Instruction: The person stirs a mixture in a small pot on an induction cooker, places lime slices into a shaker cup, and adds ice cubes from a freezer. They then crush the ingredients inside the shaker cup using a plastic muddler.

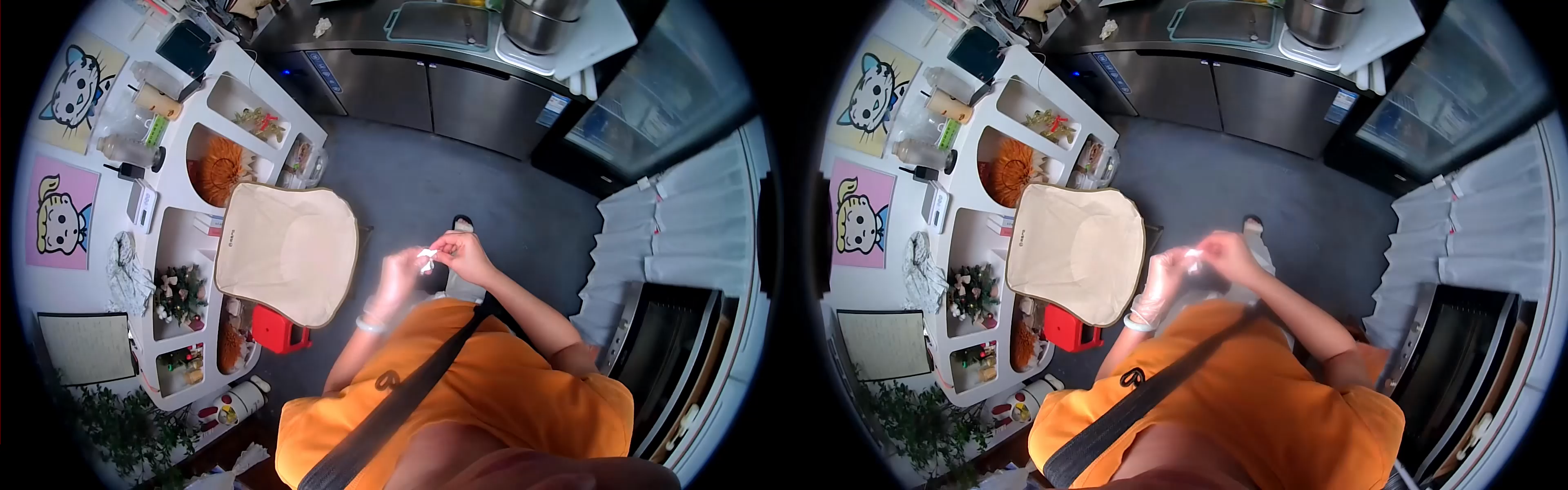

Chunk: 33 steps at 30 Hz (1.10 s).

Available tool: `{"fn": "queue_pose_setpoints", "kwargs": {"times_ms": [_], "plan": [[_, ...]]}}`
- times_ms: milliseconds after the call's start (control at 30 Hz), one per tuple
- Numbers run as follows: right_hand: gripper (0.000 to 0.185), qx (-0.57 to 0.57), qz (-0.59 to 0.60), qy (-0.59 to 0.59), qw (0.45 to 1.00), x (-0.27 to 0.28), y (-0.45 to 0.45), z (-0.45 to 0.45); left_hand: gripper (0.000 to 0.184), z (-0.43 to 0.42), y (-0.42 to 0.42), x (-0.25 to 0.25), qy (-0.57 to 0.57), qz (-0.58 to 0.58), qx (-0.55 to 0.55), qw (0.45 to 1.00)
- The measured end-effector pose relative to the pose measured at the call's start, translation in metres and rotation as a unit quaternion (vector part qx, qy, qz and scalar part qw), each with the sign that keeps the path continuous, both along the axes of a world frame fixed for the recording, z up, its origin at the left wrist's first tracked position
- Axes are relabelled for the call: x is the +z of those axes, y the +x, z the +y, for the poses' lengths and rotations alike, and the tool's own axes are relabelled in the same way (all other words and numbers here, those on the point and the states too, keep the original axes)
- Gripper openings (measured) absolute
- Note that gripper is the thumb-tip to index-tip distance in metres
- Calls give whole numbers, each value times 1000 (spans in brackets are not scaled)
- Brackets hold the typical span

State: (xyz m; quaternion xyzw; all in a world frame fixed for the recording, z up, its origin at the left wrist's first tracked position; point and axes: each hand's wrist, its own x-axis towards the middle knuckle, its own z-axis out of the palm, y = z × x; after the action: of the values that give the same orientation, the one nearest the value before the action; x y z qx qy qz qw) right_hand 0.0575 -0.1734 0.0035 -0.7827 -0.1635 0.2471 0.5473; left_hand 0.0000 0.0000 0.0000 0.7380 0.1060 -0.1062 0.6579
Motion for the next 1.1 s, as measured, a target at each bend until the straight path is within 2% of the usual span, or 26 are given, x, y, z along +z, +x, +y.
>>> {"fn": "queue_pose_setpoints", "kwargs": {"times_ms": [67, 100, 167, 267, 400, 467, 600, 733, 767, 833, 900, 1033, 1100], "plan": [[17, -62, -33, 81, 994, 0, -2, -6, 19, -2, 5, 1, 28, 5, -12, 1000], [17, -60, -8, 100, 993, -20, 49, 11, 19, 19, 60, -5, 13, 33, 14, 999], [14, -135, -74, 128, 980, -30, 104, -18, 21, 11, 120, 4, 3, 25, 29, 999], [10, -223, 39, 147, 963, -39, 164, -55, 19, 7, 196, 22, 14, 9, 45, 999], [10, -143, 47, 55, 987, -56, 236, -69, 18, 17, 263, 34, 46, -2, 88, 995], [10, -87, 45, 30, 995, -51, 267, -52, 18, 33, 272, 20, 52, 0, 131, 990], [13, 18, 11, -26, 999, -42, 332, 6, 14, 92, 286, 1, 93, 48, 226, 968], [13, 30, -33, -17, 999, -46, 388, 79, 12, 162, 327, -10, 62, 11, 351, 934], [12, 19, -45, -9, 999, -50, 402, 95, 11, 193, 338, -25, 226, -98, 305, 920], [11, 31, -59, 7, 998, -58, 433, 132, 12, 239, 368, -18, 282, -103, 310, 902], [12, -9, 1, 14, 1000, -71, 455, 154, 14, 279, 401, 0, 320, -113, 304, 890], [12, -23, 42, 32, 998, -61, 486, 194, 16, 331, 473, 22, 224, -105, 298, 922], [13, -76, 26, -11, 997, -65, 500, 199, 12, 347, 508, 23, 274, -178, 265, 907]]}}
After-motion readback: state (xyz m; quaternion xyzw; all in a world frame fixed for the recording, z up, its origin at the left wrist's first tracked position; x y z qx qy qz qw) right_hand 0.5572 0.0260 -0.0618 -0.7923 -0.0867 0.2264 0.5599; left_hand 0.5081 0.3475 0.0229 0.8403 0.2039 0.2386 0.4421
